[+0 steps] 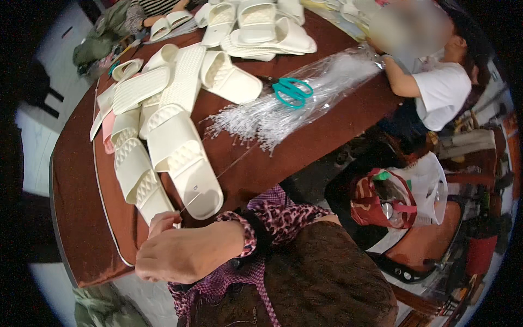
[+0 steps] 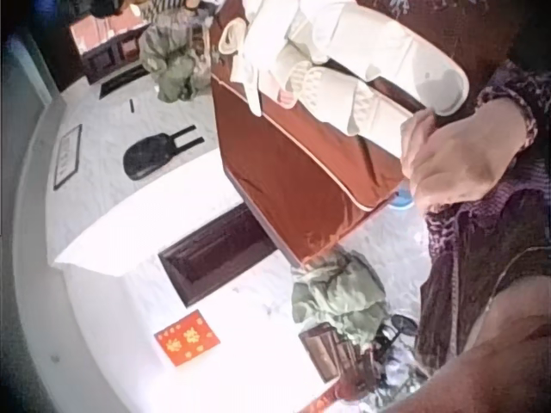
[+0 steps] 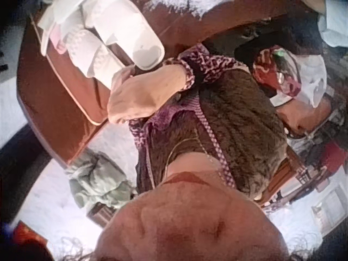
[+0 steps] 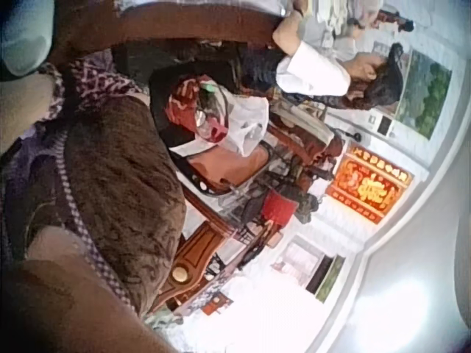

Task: The worker is pairing white slippers together using plastic ties, trimming the excess with scissors, and then packing them into clear plastic bags.

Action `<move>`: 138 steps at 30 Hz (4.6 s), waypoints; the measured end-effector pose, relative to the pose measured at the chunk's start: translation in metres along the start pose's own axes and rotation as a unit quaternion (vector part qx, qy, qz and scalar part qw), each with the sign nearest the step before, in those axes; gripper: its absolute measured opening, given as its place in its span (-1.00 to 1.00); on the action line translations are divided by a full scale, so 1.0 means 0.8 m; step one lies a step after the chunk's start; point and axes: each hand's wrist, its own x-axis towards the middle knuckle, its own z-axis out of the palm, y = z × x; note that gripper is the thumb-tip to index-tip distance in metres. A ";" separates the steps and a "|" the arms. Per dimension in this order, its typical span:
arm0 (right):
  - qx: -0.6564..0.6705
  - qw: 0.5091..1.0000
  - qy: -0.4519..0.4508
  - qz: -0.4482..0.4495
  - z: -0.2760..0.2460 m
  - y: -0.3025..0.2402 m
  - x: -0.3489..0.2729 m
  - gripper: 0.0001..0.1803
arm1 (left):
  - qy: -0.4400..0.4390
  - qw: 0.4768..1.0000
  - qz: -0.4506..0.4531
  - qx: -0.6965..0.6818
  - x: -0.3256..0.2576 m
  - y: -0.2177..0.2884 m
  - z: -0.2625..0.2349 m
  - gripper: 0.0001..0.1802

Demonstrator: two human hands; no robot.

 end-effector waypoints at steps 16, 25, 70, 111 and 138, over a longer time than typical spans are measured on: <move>-0.241 0.946 -0.064 0.207 -0.080 -0.001 -0.064 -0.75 | 0.248 0.840 -0.230 -0.425 -0.006 0.029 -0.048 -0.71; -0.159 0.946 -0.266 0.101 -0.079 -0.011 -0.051 -0.78 | 0.172 0.807 -0.394 -0.405 -0.042 0.048 -0.060 -0.80; -0.256 0.870 -0.052 0.418 -0.198 0.189 0.008 -0.81 | -0.173 0.869 -0.079 0.458 0.070 -0.054 -0.039 -0.20; -0.377 0.747 -0.290 0.465 -0.179 0.224 0.062 -0.60 | -0.142 0.875 -0.048 0.461 0.071 -0.057 -0.039 -0.30; -0.160 0.829 -0.281 0.457 -0.184 0.110 0.034 -0.75 | -0.103 0.868 -0.032 0.485 0.070 -0.056 -0.029 -0.15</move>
